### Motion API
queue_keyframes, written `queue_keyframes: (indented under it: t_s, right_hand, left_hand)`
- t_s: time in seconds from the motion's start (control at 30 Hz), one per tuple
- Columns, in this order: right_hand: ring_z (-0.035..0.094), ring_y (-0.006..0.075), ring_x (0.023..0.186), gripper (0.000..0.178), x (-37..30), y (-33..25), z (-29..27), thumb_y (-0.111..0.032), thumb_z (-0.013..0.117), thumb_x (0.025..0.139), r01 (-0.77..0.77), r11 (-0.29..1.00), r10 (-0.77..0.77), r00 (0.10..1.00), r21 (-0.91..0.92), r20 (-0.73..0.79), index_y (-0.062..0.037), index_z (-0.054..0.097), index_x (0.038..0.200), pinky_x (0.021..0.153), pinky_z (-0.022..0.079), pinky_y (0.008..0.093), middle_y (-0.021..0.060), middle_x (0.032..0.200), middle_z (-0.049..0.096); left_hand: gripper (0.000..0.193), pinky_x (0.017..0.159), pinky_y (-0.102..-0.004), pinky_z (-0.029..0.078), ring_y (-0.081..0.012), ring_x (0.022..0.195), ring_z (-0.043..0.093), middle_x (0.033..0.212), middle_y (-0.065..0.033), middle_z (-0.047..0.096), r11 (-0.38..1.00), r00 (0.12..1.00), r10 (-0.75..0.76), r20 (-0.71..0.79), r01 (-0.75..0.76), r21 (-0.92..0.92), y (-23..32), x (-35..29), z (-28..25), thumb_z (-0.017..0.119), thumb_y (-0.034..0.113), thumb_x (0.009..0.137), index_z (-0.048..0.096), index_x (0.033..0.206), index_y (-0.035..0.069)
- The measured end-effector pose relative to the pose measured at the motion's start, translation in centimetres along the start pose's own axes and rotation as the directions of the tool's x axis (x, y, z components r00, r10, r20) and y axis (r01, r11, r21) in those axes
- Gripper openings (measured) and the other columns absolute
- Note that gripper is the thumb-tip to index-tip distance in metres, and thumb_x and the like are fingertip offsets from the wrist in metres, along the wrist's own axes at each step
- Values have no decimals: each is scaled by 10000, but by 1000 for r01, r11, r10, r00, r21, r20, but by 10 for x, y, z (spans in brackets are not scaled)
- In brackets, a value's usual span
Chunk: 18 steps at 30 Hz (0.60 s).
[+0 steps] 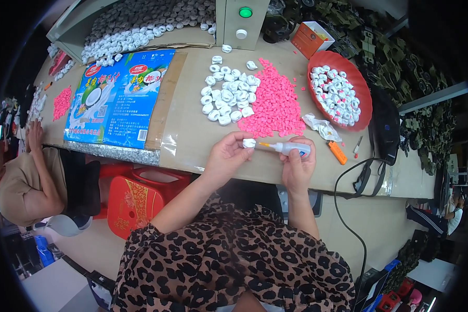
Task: The person applies glue from a bottle onto small white pieces and attaches pink pieces onto them by hand.
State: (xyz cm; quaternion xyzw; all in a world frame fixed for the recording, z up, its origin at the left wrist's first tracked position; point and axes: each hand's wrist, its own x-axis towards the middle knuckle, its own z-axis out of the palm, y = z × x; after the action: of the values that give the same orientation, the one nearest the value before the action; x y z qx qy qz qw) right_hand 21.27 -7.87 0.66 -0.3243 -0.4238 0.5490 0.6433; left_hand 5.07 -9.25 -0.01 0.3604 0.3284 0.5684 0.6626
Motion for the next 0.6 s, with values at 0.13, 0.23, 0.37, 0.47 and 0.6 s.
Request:
queue_keyframes:
  t_s: [0.13, 0.23, 0.37, 0.47, 0.6]
  right_hand:
    - [461, 94, 640, 220, -4, 0, 0, -109, 554, 777, 99, 989, -97, 995, -108, 30, -15, 407, 910, 559, 389, 198, 68, 849, 436]
    - [446, 95, 654, 217, -5, 0, -1, -117, 552, 779, 141, 970, -128, 989, -197, 76, -17, 404, 901, 579, 374, 198, 63, 825, 422]
    - [423, 98, 680, 218, -6, 1, -2, -128, 551, 781, 188, 944, -164, 980, -270, 109, -17, 403, 897, 612, 351, 202, 62, 820, 414]
    - [421, 97, 687, 221, -7, 0, -2, -126, 553, 779, 192, 941, -164, 979, -277, 121, -18, 401, 897, 613, 348, 203, 61, 819, 413]
    - [419, 95, 685, 221, -7, 1, -1, -122, 552, 780, 188, 943, -156, 979, -274, 134, -18, 399, 900, 609, 343, 200, 62, 818, 415]
  left_hand:
    - [268, 697, -196, 422, -74, 820, 494, 915, -34, 504, 999, 999, -8, -31, 9, 34, 1, -2, 2, 514, -36, 781, 462, 1043, -14]
    - [271, 711, -189, 419, -70, 828, 495, 917, -34, 507, 999, 999, 6, -44, -4, 42, 1, -3, 3, 512, -47, 777, 460, 1041, -16]
    - [268, 722, -181, 416, -68, 835, 497, 922, -38, 512, 999, 998, 19, -59, -16, 46, 1, -3, 5, 512, -53, 774, 457, 1034, -17]
    - [264, 728, -179, 414, -68, 833, 499, 920, -37, 514, 998, 998, 10, -57, -6, 64, 1, -2, 5, 514, -50, 774, 456, 1030, -15]
    - [266, 732, -178, 412, -68, 834, 501, 918, -38, 517, 996, 998, 10, -61, -4, 91, 1, -3, 4, 516, -47, 775, 456, 1032, -15]
